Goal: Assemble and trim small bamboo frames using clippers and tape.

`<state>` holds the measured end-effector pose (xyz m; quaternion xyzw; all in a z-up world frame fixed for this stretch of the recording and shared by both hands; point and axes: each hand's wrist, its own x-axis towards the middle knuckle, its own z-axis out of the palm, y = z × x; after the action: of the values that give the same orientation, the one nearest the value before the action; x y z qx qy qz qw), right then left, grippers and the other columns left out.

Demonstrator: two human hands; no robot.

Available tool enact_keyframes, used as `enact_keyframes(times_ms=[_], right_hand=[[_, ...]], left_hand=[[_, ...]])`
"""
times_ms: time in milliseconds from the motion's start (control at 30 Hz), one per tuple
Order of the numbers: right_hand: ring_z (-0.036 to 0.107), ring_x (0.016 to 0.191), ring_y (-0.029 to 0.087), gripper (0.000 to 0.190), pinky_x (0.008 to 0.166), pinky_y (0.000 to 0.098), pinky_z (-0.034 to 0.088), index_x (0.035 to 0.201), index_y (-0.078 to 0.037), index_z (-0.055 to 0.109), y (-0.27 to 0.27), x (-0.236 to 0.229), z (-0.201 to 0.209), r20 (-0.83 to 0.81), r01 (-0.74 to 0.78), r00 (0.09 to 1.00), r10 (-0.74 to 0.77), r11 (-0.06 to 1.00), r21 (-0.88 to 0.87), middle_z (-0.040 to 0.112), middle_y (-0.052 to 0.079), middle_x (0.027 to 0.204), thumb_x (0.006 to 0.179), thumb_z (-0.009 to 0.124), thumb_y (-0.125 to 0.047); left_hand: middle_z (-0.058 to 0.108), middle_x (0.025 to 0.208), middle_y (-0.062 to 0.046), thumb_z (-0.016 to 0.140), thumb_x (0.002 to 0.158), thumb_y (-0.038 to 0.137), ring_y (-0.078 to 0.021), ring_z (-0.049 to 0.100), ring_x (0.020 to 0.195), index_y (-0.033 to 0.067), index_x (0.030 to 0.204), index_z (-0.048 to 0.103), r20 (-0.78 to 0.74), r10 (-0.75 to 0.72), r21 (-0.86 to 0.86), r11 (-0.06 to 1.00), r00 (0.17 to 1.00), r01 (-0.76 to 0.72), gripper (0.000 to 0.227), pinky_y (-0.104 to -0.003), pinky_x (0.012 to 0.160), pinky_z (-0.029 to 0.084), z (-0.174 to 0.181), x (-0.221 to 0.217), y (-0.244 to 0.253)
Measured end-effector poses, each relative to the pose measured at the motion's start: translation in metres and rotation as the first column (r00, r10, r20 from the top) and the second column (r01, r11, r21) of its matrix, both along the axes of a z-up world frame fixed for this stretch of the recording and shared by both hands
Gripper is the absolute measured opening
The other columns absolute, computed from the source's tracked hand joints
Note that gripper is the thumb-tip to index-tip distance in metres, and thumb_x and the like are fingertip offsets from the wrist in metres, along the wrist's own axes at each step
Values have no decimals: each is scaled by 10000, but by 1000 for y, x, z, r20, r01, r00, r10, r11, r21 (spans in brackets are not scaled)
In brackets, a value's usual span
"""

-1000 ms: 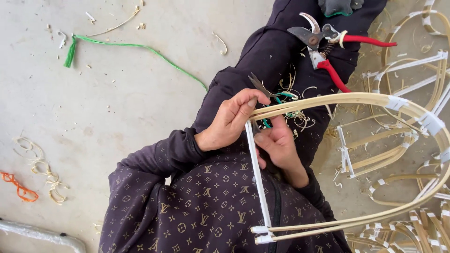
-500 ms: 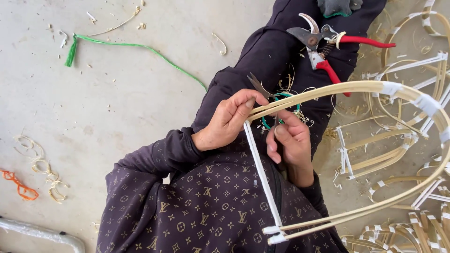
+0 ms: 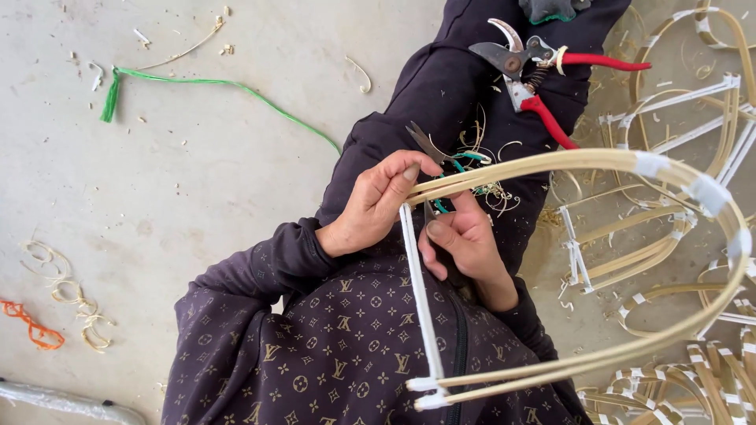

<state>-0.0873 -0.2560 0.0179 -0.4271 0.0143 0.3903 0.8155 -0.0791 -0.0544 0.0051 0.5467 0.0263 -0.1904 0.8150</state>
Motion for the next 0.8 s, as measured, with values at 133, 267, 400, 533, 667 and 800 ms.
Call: enact_keyframes(times_ms=[133, 267, 400, 533, 667, 800], right_hand=[[471, 407, 118, 515, 384, 232, 396, 1543, -3, 376, -20, -2, -23, 30, 257, 966, -255, 960, -113, 588, 123, 672, 1070, 564, -77], [508, 442, 120, 494, 426, 235, 433, 1531, -73, 362, -8, 7, 2, 38, 157, 987, -153, 981, -117, 602, 115, 669, 1063, 518, -50], [532, 468, 156, 396, 450, 259, 458, 1449, -19, 429, -24, 9, -7, 108, 213, 975, -192, 949, -232, 606, 135, 700, 1070, 535, -64], [540, 495, 159, 398, 470, 263, 473, 1463, -37, 399, -44, 20, -17, 252, 330, 929, -272, 917, -226, 613, 132, 741, 1097, 540, -101], [563, 523, 162, 356, 503, 266, 488, 1420, -39, 388, -40, 18, -11, 263, 262, 944, -197, 935, -240, 631, 140, 771, 1103, 534, -110], [559, 511, 158, 299, 490, 262, 481, 1344, -33, 389, -31, 14, -10, 236, 247, 953, -188, 936, -252, 632, 142, 770, 1094, 539, -98]], left_hand=[[456, 817, 102, 419, 1183, 233, 17, 383, 709, 35, 1297, 609, -40, 3, -73, 997, 999, -6, 297, -165, 652, 348, -7, -4, 5], [551, 862, 86, 411, 1160, 238, 10, 437, 728, 33, 1267, 595, -27, -5, -32, 999, 1000, 4, 295, -176, 645, 376, 2, 5, 3], [476, 794, 89, 429, 1167, 244, 12, 393, 676, 34, 1283, 614, -85, -36, -38, 999, 996, 33, 303, -166, 603, 330, -1, -6, 13], [528, 765, 63, 431, 1126, 269, -1, 411, 614, 45, 1277, 610, -166, -78, 40, 996, 983, 85, 324, -171, 536, 339, 9, 3, 31], [607, 846, 31, 537, 1069, 256, -15, 542, 720, 30, 1360, 590, -77, -366, 124, 920, 928, 373, 373, -190, 615, 492, 12, 16, 40], [696, 883, -22, 523, 1078, 240, -59, 630, 624, -11, 1232, 675, -184, -344, 127, 921, 921, 369, 332, -205, 553, 520, 3, 11, 34]])
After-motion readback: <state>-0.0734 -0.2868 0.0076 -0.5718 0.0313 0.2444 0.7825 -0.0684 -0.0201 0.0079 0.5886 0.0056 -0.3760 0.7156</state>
